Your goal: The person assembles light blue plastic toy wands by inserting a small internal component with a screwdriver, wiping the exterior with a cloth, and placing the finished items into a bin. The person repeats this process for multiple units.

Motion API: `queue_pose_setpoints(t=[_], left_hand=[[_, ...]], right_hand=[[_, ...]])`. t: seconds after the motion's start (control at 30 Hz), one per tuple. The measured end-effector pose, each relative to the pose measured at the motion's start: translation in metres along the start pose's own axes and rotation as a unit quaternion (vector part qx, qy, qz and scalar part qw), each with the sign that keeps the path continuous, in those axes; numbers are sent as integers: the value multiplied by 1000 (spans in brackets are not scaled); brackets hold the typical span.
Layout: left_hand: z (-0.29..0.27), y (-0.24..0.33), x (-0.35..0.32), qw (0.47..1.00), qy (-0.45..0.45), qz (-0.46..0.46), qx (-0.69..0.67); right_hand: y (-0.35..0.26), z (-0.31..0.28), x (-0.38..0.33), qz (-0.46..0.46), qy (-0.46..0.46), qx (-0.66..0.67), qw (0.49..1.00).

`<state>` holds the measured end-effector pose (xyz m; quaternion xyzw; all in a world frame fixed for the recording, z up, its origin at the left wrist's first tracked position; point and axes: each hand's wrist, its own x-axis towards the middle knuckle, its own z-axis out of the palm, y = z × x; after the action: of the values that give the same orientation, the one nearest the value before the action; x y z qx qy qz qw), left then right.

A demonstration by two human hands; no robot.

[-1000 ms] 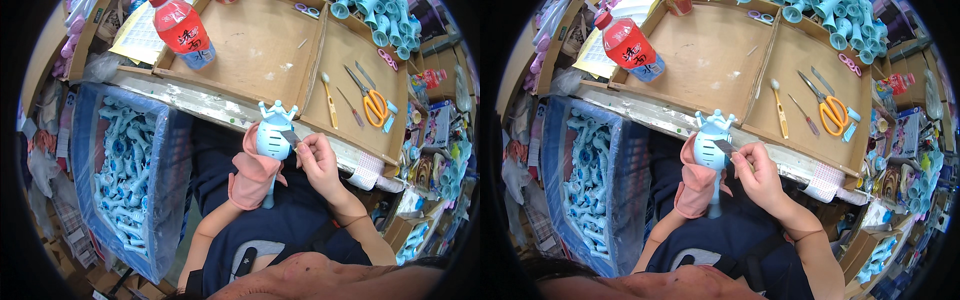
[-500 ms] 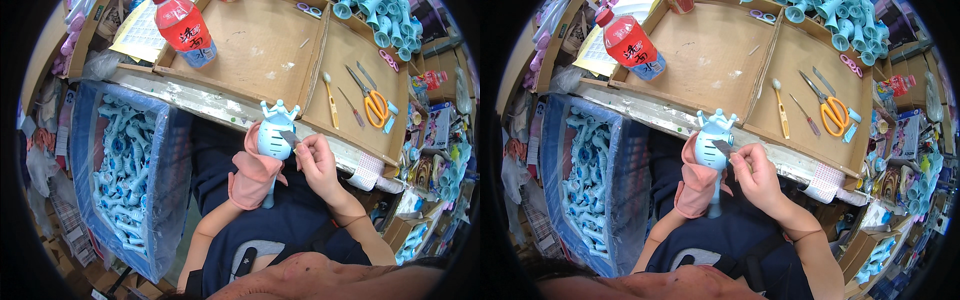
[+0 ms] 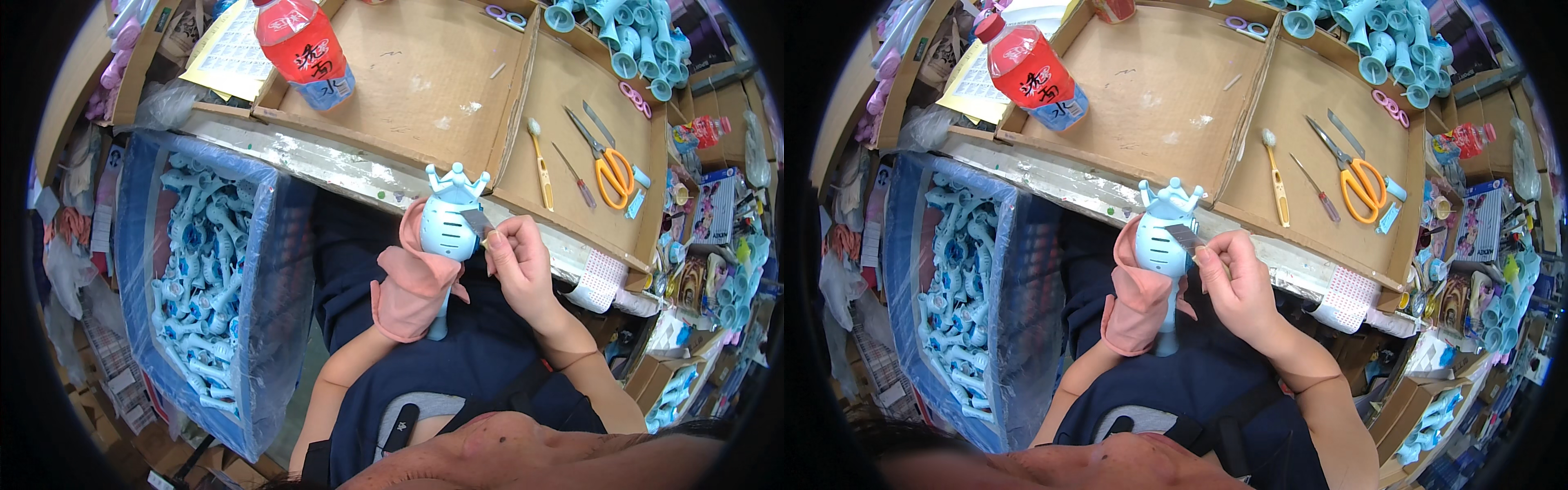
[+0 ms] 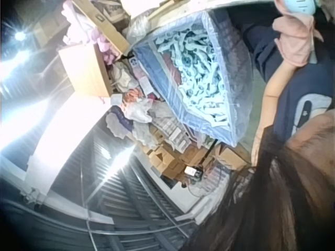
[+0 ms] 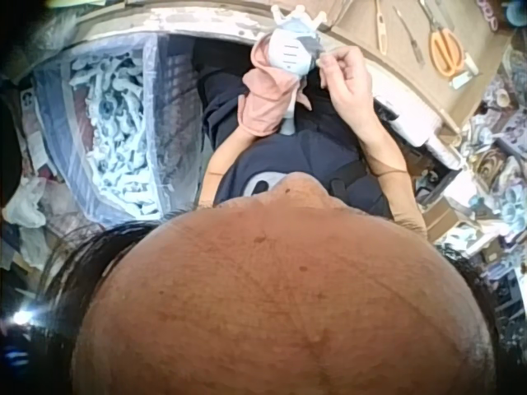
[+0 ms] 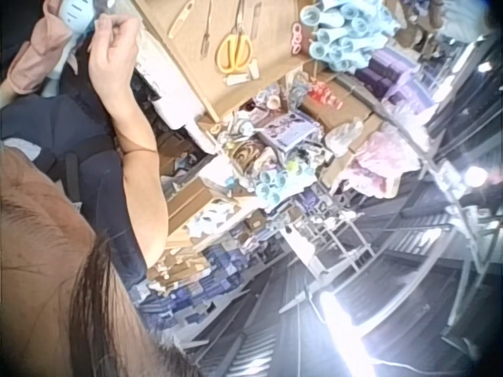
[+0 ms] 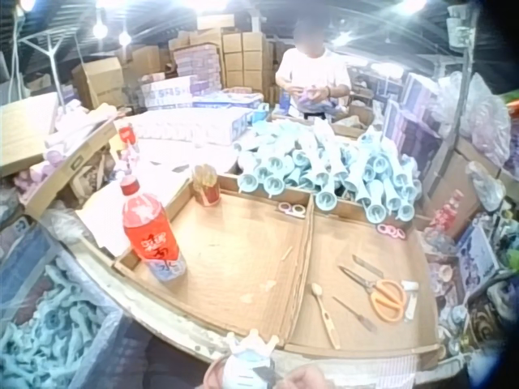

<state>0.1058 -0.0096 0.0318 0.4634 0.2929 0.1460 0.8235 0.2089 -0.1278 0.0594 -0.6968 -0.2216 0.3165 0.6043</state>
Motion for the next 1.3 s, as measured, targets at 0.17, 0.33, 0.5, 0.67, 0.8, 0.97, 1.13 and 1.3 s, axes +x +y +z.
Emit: queue_pose_setpoints(t=[0.17, 0.33, 0.5, 0.67, 0.8, 0.97, 1.13, 1.3], left_hand=[[-1, 0, 1, 1000, 4, 0, 6], [-2, -9, 4, 999, 2, 39, 7], [-8, -21, 15, 991, -19, 120, 51], [-8, -23, 19, 985, 9, 131, 114], [-2, -11, 8, 998, 21, 42, 47], [0, -4, 9, 999, 6, 34, 22], [-7, -15, 13, 995, 2, 68, 66], [-8, -21, 15, 987, 21, 122, 101]], right_hand=[[1, 2, 1, -13, -7, -67, 998], [-1, 3, 2, -22, 2, -105, 994], [-5, 4, 2, -7, -9, -116, 993], [-4, 5, -1, -17, -47, -80, 996], [3, -1, 5, -40, 10, 0, 999], [3, -1, 3, -68, 26, -113, 991], [-1, 3, 1, -124, 33, -171, 977], [3, 5, 8, -247, 80, -278, 925]])
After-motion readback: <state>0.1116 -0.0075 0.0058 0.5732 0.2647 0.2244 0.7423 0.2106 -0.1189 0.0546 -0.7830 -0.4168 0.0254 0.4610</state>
